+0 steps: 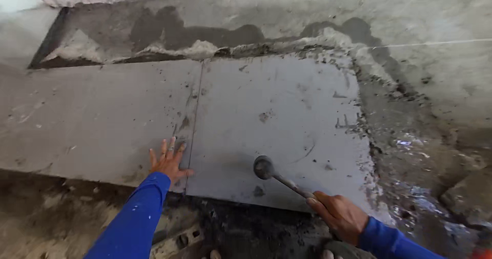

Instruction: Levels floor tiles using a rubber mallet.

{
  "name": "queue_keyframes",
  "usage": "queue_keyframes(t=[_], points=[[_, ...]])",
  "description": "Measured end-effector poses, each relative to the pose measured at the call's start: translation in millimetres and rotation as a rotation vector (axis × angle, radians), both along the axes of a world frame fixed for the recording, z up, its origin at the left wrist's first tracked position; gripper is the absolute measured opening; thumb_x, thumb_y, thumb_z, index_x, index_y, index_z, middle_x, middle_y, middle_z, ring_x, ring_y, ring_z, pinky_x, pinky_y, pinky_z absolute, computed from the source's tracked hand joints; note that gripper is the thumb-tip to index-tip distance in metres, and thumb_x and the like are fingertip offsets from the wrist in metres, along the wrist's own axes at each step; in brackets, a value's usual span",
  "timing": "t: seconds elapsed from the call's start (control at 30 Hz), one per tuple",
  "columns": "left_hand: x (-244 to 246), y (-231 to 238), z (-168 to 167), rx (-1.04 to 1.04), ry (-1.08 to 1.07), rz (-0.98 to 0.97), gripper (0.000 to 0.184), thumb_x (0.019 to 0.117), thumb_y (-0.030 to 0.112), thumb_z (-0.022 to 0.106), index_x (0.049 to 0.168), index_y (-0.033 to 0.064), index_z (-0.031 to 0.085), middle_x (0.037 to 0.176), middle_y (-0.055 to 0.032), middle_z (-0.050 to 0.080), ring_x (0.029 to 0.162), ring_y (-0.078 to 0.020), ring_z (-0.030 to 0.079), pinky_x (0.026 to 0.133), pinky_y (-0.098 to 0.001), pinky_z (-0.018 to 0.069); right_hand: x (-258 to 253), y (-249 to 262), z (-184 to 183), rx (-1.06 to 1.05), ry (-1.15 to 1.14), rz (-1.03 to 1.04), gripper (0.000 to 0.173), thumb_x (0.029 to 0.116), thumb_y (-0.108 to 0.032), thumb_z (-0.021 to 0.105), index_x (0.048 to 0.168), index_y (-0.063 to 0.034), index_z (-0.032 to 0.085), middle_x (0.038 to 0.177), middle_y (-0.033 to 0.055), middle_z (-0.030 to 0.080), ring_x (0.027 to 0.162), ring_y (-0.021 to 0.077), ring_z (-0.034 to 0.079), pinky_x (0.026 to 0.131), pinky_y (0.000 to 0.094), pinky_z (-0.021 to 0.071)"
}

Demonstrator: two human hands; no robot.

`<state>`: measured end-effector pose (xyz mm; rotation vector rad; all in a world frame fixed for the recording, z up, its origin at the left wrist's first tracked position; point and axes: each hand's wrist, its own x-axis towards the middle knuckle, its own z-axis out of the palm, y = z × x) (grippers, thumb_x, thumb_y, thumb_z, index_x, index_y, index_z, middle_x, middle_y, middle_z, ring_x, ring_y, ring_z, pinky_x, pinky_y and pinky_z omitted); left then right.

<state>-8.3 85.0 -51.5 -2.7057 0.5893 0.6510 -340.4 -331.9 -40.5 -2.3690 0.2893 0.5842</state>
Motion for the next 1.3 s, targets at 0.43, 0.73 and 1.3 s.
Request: queue_keyframes(t=[0.43, 0.73, 1.3], points=[[-21.6, -5.4, 4.3, -0.101, -0.054, 0.281, 0.123, 0.0639, 0.06, 0.092, 0.164, 0.0296, 0.027, 0.175, -0.0064, -0.005, 0.159, -0.0411, -0.008, 0.116, -0.0805, 0.0085, 5.0, 47.8, 9.2, 0.008, 0.156, 0.081, 0.07, 0.1023, -0.069, 0.025, 0.097, -0.0101, 0.063, 0.07, 0.0114, 0.063, 0.069, 0.0323, 0.069, 0.062, 0.0553, 0.055], [-24.1, 0.5, 0.7, -0.178, -0.042, 0.283, 0.114, 0.0698, 0.053, 0.092, 0.163, 0.0252, 0.031, 0.175, -0.005, 0.001, 0.159, -0.0413, -0.002, 0.115, -0.0795, 0.0169, -78.2, 20.2, 3.3, -0.049, -0.153, -0.13, 0.066, 0.1047, -0.064, 0.033, 0.091, -0.0085, 0.066, 0.061, 0.0088, 0.06, 0.056, 0.0263, 0.064, 0.05, 0.0513, 0.0507], [-118.8, -153.3, -28.8, -0.338, -0.047, 0.122, 0.148, 0.0552, 0.099, 0.063, 0.162, 0.0032, 0.027, 0.169, -0.0321, 0.005, 0.153, -0.0582, 0.005, 0.115, -0.0807, 0.0131, -22.1, -60.6, -11.8, 0.432, -0.214, -1.06, 0.067, 0.1055, -0.055, 0.024, 0.107, -0.0042, 0.067, 0.057, 0.0012, 0.05, 0.042, 0.0161, 0.047, 0.043, 0.0372, 0.0462]])
